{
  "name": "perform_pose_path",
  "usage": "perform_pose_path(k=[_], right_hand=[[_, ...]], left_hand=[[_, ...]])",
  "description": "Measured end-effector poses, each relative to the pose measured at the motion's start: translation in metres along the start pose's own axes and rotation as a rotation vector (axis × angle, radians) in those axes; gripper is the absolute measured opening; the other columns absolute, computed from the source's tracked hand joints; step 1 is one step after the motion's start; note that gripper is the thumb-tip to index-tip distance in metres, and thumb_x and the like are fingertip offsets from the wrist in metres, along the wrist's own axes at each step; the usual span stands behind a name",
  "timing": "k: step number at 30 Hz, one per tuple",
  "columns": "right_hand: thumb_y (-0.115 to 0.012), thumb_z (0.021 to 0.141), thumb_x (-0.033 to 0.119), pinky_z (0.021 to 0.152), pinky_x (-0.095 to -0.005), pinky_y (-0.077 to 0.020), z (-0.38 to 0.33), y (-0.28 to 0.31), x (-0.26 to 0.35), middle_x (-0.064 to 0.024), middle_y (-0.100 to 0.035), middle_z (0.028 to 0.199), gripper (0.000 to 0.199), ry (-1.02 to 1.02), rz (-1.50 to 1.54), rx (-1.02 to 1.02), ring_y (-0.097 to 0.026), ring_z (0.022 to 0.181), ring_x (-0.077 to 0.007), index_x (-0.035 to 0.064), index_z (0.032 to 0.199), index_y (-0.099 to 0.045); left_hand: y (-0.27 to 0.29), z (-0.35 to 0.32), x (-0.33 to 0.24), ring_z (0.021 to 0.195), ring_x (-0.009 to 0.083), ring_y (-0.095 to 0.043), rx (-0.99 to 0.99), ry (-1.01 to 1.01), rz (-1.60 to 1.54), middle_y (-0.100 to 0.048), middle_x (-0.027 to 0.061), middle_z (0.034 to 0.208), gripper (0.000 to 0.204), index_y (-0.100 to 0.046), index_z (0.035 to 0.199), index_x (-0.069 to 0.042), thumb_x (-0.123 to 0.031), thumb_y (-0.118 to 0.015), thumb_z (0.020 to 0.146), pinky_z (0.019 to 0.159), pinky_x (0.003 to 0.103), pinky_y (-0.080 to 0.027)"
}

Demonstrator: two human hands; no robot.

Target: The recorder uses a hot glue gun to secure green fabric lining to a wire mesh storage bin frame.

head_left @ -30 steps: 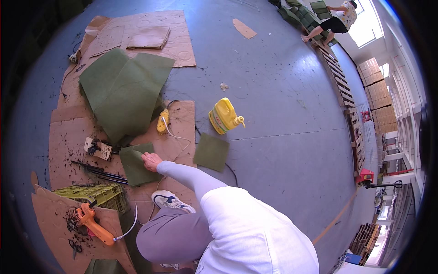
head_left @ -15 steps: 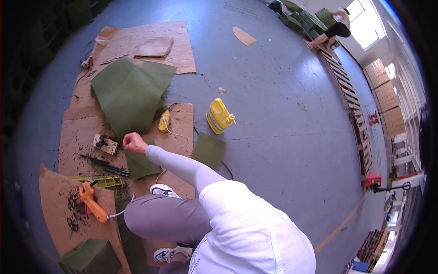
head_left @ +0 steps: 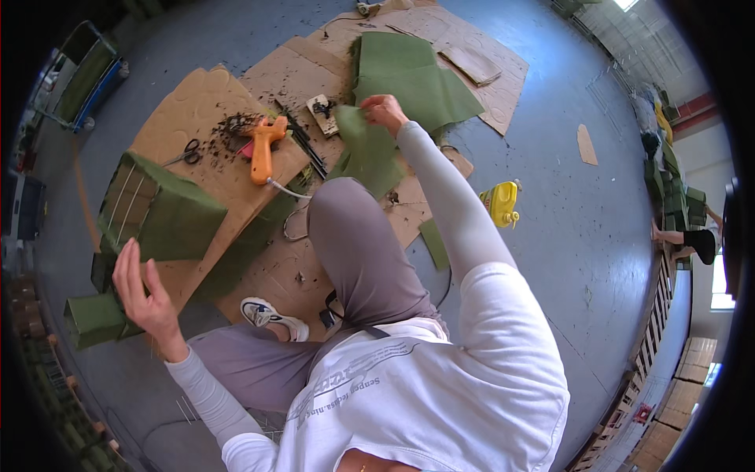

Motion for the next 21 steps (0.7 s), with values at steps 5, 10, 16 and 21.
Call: perform_pose_path(k=[5, 10, 16, 21], right_hand=[[-0.057, 0.072, -0.007, 0.070, -0.0305, -0.0575, -0.014, -0.037, 0.038, -0.0112, -0.061, 0.083, 0.030, 0.004, 0.425, 0.154, -0.065, 0.070, -0.0228, -0.0057, 0.102, -0.061], [-0.058, 0.072, -0.007, 0.070, -0.0328, -0.0581, -0.027, -0.048, 0.042, -0.0148, -0.061, 0.082, 0.030, -0.033, 0.531, 0.125, -0.066, 0.072, -0.0263, -0.0087, 0.102, -0.056], [-0.060, 0.073, -0.006, 0.068, -0.0333, -0.0578, -0.041, -0.040, 0.078, -0.0171, -0.062, 0.083, 0.025, 0.001, 0.583, 0.057, -0.066, 0.071, -0.0276, -0.0089, 0.098, -0.056], [-0.067, 0.073, 0.001, 0.072, -0.0318, -0.0564, -0.056, -0.021, 0.100, -0.0154, -0.063, 0.088, 0.033, 0.155, 0.575, 0.130, -0.067, 0.078, -0.0255, -0.0071, 0.104, -0.058]], left_hand=[[-0.013, -0.016, -0.013, 0.104, 0.0266, -0.059, 0.081, 0.107, -0.205, -0.063, 0.0130, 0.113, 0.025, -0.062, 0.113, 0.002, -0.001, -0.056, 0.089, 0.090, 0.036, -0.046], [-0.126, 0.016, -0.073, 0.108, 0.0244, -0.058, 0.380, 0.224, -0.604, -0.060, 0.0159, 0.118, 0.041, -0.056, 0.122, 0.003, -0.012, -0.066, 0.085, 0.090, 0.031, -0.045], [-0.299, 0.030, -0.136, 0.117, 0.0345, -0.054, 0.764, 0.246, -0.479, -0.055, 0.0288, 0.121, 0.064, -0.046, 0.129, 0.008, -0.030, -0.067, 0.083, 0.090, 0.040, -0.046], [-0.361, 0.032, -0.139, 0.088, 0.0411, -0.062, 0.763, 0.184, -0.388, -0.063, 0.0291, 0.084, 0.032, -0.062, 0.104, 0.006, -0.020, -0.057, 0.086, 0.079, 0.047, -0.049]])
Point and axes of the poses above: each hand's wrist, its own z-axis towards the middle knuckle, its own y-axis out of the back of the hand, x = y × z, the point moved 9 cm from there along z, towards the middle knuckle
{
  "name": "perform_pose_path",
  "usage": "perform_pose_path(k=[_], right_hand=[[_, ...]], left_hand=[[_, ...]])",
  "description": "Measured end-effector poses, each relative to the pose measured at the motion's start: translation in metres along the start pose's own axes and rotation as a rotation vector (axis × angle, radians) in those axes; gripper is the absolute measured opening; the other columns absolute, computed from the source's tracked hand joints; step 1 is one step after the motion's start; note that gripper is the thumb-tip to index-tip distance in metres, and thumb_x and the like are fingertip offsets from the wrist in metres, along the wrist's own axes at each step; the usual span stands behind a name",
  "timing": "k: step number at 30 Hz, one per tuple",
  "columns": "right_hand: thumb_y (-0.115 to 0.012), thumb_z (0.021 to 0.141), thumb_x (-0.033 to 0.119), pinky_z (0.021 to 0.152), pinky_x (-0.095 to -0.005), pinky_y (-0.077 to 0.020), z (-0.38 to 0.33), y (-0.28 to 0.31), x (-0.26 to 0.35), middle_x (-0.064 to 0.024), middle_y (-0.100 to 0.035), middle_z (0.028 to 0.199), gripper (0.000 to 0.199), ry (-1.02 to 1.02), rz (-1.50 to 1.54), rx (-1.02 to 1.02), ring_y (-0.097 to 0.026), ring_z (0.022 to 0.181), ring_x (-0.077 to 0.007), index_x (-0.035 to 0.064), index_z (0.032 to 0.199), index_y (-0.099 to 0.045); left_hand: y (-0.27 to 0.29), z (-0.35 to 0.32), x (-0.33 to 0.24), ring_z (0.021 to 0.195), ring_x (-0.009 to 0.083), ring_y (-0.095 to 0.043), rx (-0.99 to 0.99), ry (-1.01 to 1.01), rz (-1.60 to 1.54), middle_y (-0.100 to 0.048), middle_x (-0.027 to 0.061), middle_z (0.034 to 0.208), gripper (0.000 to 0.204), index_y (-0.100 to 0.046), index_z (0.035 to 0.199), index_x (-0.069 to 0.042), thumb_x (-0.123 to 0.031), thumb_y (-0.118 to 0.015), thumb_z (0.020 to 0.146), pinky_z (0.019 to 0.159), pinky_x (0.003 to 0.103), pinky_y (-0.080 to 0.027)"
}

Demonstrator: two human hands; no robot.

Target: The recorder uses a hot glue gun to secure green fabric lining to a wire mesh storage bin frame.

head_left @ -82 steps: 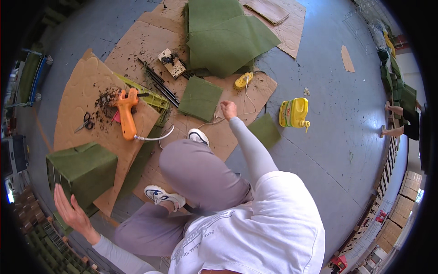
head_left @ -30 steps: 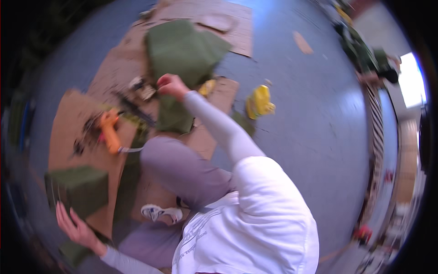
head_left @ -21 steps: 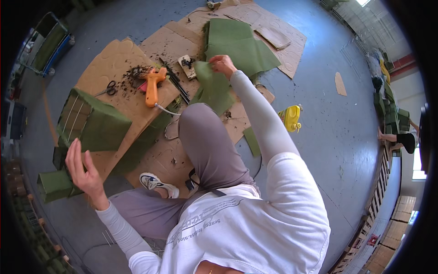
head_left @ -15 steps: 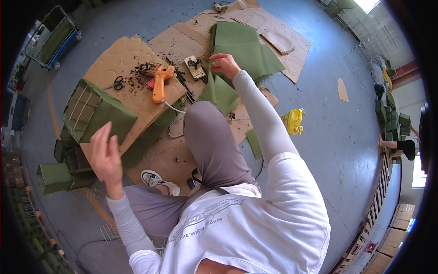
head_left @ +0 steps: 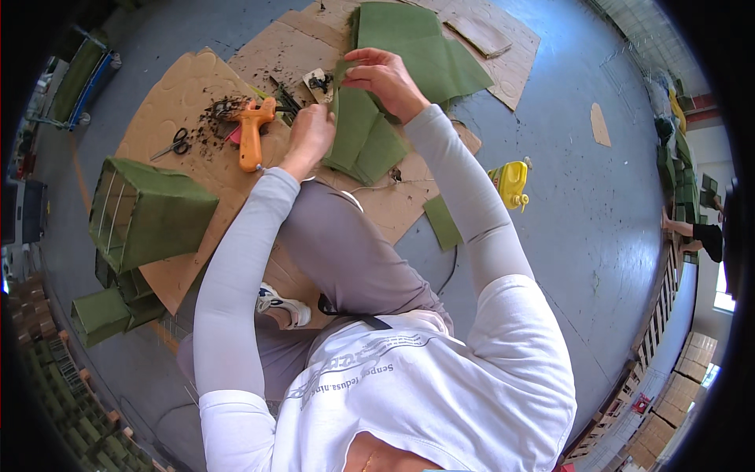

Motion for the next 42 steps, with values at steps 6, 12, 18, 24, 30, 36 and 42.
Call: perform_pose_path(k=[6, 12, 18, 24, 30, 36, 42], right_hand=[[-0.080, 0.069, 0.016, 0.102, -0.0323, -0.0395, -0.004, 0.130, -0.059, -0.0097, -0.062, 0.114, 0.066, 0.343, -0.801, -0.192, -0.054, 0.116, -0.0228, -0.0003, 0.126, -0.051], [-0.080, 0.070, 0.012, 0.104, -0.0316, -0.0348, -0.001, 0.134, -0.161, -0.0114, -0.058, 0.125, 0.072, -0.153, -0.356, 0.180, -0.050, 0.120, -0.0222, 0.0000, 0.133, -0.046], [-0.072, 0.081, 0.010, 0.076, -0.0262, -0.0490, 0.000, 0.146, -0.224, -0.0013, -0.069, 0.088, 0.022, -0.353, -0.361, 0.192, -0.061, 0.080, -0.0088, -0.0003, 0.100, -0.068], [-0.073, 0.078, 0.019, 0.075, -0.0316, -0.0507, -0.004, 0.215, -0.303, -0.0074, -0.071, 0.085, 0.028, -0.451, -0.715, 0.125, -0.065, 0.076, -0.0167, 0.0009, 0.100, -0.068], [-0.071, 0.077, 0.024, 0.079, -0.0385, -0.0502, -0.017, 0.277, -0.345, -0.0191, -0.068, 0.088, 0.034, -0.451, -0.848, -0.021, -0.066, 0.086, -0.0294, 0.0035, 0.104, -0.066], [-0.066, 0.079, 0.018, 0.083, -0.0433, -0.0487, 0.025, 0.221, -0.331, -0.0192, -0.066, 0.097, 0.031, -0.290, -1.130, -0.062, -0.063, 0.096, -0.0354, 0.0030, 0.106, -0.061], [-0.064, 0.079, 0.014, 0.085, -0.0432, -0.0488, 0.016, 0.224, -0.291, -0.0175, -0.066, 0.100, 0.033, -0.069, -1.277, -0.345, -0.062, 0.098, -0.0360, 0.0055, 0.110, -0.056]], left_hand=[[0.009, 0.011, 0.019, 0.086, 0.0182, -0.063, 0.137, 0.007, -0.372, -0.068, 0.0117, 0.095, 0.030, -0.061, 0.115, 0.000, -0.018, -0.054, 0.092, 0.079, 0.030, -0.049], [0.013, 0.008, 0.010, 0.090, 0.0097, -0.060, 0.376, -0.081, -0.493, -0.066, 0.0057, 0.102, 0.031, -0.060, 0.118, 0.001, -0.019, -0.051, 0.095, 0.080, 0.025, -0.047], [0.029, 0.018, 0.042, 0.083, 0.0090, -0.060, 0.290, 0.118, -0.669, -0.067, 0.0047, 0.094, 0.029, -0.061, 0.117, 0.001, -0.014, -0.051, 0.094, 0.077, 0.026, -0.048], [0.048, 0.016, 0.068, 0.081, 0.0101, -0.059, 0.086, 0.140, -0.544, -0.067, 0.0031, 0.091, 0.028, -0.064, 0.112, 0.001, -0.017, -0.054, 0.093, 0.075, 0.026, -0.046], [0.133, -0.018, 0.066, 0.080, 0.0071, -0.054, -0.298, 0.282, -0.662, -0.062, 0.0005, 0.092, 0.021, -0.064, 0.092, 0.001, -0.020, -0.064, 0.090, 0.078, 0.024, -0.043], [0.130, -0.080, 0.084, 0.081, 0.0072, -0.048, -0.296, 0.382, -0.574, -0.060, 0.0032, 0.090, 0.018, -0.062, 0.092, 0.003, -0.013, -0.066, 0.088, 0.076, 0.025, -0.040], [0.158, -0.144, 0.082, 0.081, 0.0079, -0.049, -0.345, 0.372, -0.508, -0.063, 0.0024, 0.089, 0.023, -0.060, 0.096, 0.008, -0.015, -0.061, 0.091, 0.074, 0.024, -0.039]])
Point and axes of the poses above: each hand's wrist, its own z-axis towards the middle knuckle, its own y-axis out of the back of the hand, x = y × z, the point moved 9 cm from there along z, towards the middle knuckle
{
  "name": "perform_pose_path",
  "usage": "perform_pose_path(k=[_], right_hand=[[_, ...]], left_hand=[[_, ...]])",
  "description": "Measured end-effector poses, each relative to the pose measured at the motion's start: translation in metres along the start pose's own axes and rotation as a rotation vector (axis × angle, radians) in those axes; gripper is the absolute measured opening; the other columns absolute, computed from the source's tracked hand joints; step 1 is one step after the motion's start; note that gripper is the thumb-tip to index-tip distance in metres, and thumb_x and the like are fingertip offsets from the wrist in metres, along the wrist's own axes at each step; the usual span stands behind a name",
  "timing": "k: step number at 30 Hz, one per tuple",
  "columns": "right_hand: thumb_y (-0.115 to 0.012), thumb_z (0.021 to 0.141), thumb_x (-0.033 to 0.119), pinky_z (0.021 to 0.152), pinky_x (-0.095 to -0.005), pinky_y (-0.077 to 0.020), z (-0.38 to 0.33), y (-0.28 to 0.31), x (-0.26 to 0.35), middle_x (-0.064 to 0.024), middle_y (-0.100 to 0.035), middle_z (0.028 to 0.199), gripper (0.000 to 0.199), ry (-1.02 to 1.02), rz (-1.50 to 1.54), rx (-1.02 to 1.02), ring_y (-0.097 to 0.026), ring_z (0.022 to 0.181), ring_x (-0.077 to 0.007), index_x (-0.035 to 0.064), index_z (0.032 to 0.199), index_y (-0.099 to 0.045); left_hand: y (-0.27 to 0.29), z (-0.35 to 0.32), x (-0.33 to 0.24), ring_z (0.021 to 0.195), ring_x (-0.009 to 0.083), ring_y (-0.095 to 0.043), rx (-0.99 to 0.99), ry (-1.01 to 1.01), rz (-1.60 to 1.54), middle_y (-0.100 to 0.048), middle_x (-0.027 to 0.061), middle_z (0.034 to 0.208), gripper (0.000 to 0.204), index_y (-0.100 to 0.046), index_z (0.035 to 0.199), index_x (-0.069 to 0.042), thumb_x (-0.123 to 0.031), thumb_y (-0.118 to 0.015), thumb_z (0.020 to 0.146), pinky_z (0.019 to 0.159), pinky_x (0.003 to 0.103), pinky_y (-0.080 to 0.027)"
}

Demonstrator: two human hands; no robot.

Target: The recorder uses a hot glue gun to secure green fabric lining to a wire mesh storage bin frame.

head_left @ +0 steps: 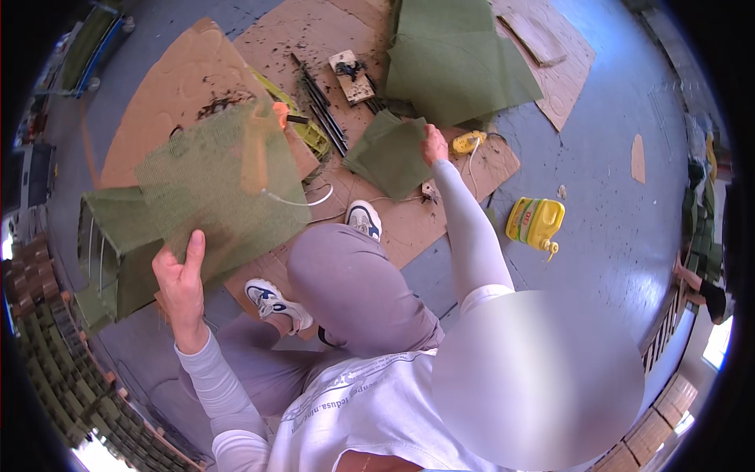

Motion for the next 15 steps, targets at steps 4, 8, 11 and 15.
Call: perform_pose_path(k=[4, 8, 11, 15], right_hand=[[-0.063, 0.081, 0.009, 0.071, -0.0331, -0.0533, -0.008, 0.029, 0.020, -0.0125, -0.069, 0.089, 0.023, -0.017, 0.235, 0.008, -0.068, 0.084, -0.0255, 0.0015, 0.102, -0.061], [-0.062, 0.087, 0.016, 0.064, -0.0251, -0.0503, -0.024, 0.051, 0.078, -0.0055, -0.068, 0.083, 0.020, -0.030, 0.545, 0.215, -0.066, 0.076, -0.0117, -0.0007, 0.098, -0.063], [-0.061, 0.084, 0.011, 0.067, -0.0271, -0.0508, -0.040, 0.078, 0.143, -0.0064, -0.068, 0.078, 0.017, 0.034, 0.771, 0.340, -0.066, 0.072, -0.0141, -0.0022, 0.094, -0.065], [-0.059, 0.088, 0.013, 0.061, -0.0245, -0.0494, -0.066, 0.083, 0.203, -0.0043, -0.065, 0.073, 0.017, 0.043, 0.762, 0.419, -0.062, 0.067, -0.0103, -0.0022, 0.086, -0.065]], left_hand=[[0.042, -0.037, 0.018, 0.079, 0.0071, -0.049, -0.129, 0.075, -0.096, -0.062, 0.0010, 0.087, 0.020, -0.062, 0.094, 0.006, -0.014, -0.061, 0.092, 0.073, 0.023, -0.039], [0.082, -0.068, 0.055, 0.094, 0.0100, -0.056, -0.140, 0.116, -0.203, -0.064, 0.0045, 0.106, 0.026, -0.061, 0.111, 0.004, -0.015, -0.061, 0.092, 0.085, 0.024, -0.042], [0.106, -0.086, 0.076, 0.094, 0.0092, -0.056, -0.165, 0.177, -0.257, -0.064, 0.0047, 0.107, 0.026, -0.061, 0.111, 0.004, -0.015, -0.061, 0.092, 0.086, 0.024, -0.042], [0.123, -0.110, 0.067, 0.081, 0.0050, -0.050, -0.217, 0.117, -0.303, -0.063, -0.0007, 0.090, 0.019, -0.064, 0.089, 0.002, -0.017, -0.065, 0.090, 0.074, 0.021, -0.039]])
Point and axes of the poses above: each hand's wrist, its own z-axis towards the middle knuckle, its own y-axis out of the back of the hand, x = y × z, the point moved 9 cm from there along z, towards the middle knuckle
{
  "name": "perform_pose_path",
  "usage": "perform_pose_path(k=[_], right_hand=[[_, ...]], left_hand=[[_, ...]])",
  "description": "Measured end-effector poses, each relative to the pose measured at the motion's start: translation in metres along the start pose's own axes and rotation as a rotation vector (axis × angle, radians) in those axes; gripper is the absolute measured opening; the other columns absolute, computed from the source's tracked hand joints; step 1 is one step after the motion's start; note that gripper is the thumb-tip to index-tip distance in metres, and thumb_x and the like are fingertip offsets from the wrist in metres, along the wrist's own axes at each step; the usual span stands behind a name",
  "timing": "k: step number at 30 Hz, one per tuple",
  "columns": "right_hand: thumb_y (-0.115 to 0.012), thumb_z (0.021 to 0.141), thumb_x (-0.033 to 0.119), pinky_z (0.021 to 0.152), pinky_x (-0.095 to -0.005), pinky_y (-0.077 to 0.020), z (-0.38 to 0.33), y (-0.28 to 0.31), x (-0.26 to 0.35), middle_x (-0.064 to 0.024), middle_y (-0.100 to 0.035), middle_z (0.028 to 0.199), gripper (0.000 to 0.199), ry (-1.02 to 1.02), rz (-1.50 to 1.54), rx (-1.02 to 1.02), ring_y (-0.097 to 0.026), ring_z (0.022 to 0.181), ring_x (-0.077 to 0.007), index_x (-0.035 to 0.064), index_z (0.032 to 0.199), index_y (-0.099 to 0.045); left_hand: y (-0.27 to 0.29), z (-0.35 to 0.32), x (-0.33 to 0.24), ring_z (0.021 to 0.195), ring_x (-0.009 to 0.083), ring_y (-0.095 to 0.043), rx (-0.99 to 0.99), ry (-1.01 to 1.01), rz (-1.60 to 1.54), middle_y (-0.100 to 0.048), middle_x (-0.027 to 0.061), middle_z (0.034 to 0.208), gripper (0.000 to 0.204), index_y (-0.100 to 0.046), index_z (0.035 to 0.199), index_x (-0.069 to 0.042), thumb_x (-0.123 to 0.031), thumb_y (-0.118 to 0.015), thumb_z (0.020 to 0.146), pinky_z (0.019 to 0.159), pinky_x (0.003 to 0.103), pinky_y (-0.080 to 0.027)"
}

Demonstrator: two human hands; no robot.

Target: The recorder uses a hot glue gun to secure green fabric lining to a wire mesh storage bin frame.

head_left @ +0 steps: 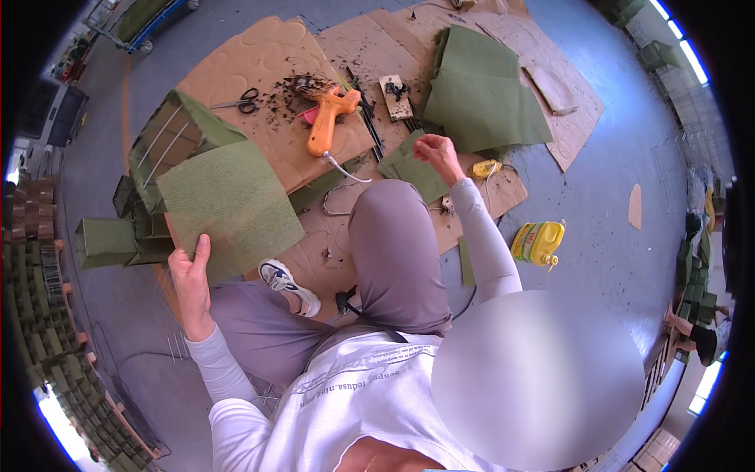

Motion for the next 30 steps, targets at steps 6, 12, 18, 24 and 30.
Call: perform_pose_path(k=[6, 12, 18, 24, 30], right_hand=[[-0.064, 0.086, 0.030, 0.054, -0.0260, -0.0524, 0.013, -0.122, 0.100, -0.0050, -0.062, 0.063, 0.037, 0.075, -0.138, 0.187, -0.062, 0.057, -0.0132, -0.0045, 0.076, -0.066], [-0.074, 0.065, 0.062, 0.058, -0.0307, -0.0554, 0.072, -0.164, 0.098, -0.0145, -0.066, 0.090, 0.075, 0.120, -0.565, 0.219, -0.067, 0.073, -0.0202, -0.0045, 0.100, -0.064], [-0.075, 0.065, 0.034, 0.064, -0.0326, -0.0543, 0.075, -0.169, 0.073, -0.0115, -0.065, 0.094, 0.060, -0.266, -0.101, -0.048, -0.066, 0.080, -0.0203, -0.0053, 0.107, -0.059], [-0.066, 0.077, 0.014, 0.065, -0.0326, -0.0536, 0.056, -0.157, 0.095, -0.0091, -0.062, 0.086, 0.026, -0.121, 0.589, 0.185, -0.062, 0.070, -0.0206, -0.0024, 0.095, -0.057], [-0.060, 0.082, 0.003, 0.081, -0.0373, -0.0519, 0.013, -0.112, 0.210, -0.0096, -0.057, 0.122, 0.048, 0.304, 0.571, 0.173, -0.059, 0.106, -0.0238, 0.0054, 0.127, -0.045]], left_hand=[[0.045, -0.030, 0.007, 0.083, 0.0054, -0.051, -0.114, -0.058, 0.044, -0.064, 0.0000, 0.093, 0.023, -0.065, 0.103, 0.002, -0.018, -0.063, 0.091, 0.076, 0.022, -0.039], [0.107, -0.054, -0.002, 0.088, 0.0087, -0.056, -0.198, -0.230, -0.006, -0.066, 0.0034, 0.101, 0.022, -0.066, 0.104, 0.004, -0.013, -0.062, 0.091, 0.081, 0.024, -0.042], [0.068, -0.049, -0.068, 0.113, 0.0255, -0.057, 0.004, -0.559, 0.575, -0.053, 0.0105, 0.131, 0.024, -0.071, 0.096, -0.007, 0.005, -0.062, 0.077, 0.092, 0.033, -0.047], [0.039, -0.004, -0.081, 0.111, 0.0261, -0.057, -0.003, -0.703, 0.762, -0.049, 0.0090, 0.136, 0.030, -0.070, 0.094, -0.006, 0.009, -0.064, 0.069, 0.088, 0.034, -0.051], [0.029, 0.019, -0.071, 0.094, 0.0249, -0.059, -0.099, -0.792, 0.728, -0.055, 0.0072, 0.128, 0.025, -0.068, 0.095, 0.000, 0.007, -0.065, 0.071, 0.079, 0.033, -0.052]])
Point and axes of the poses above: each hand's wrist, its own z-axis towards the middle knuckle, its own y-axis out of the back of the hand, x = y × z, the point moved 9 cm from there along z, towards the middle knuckle
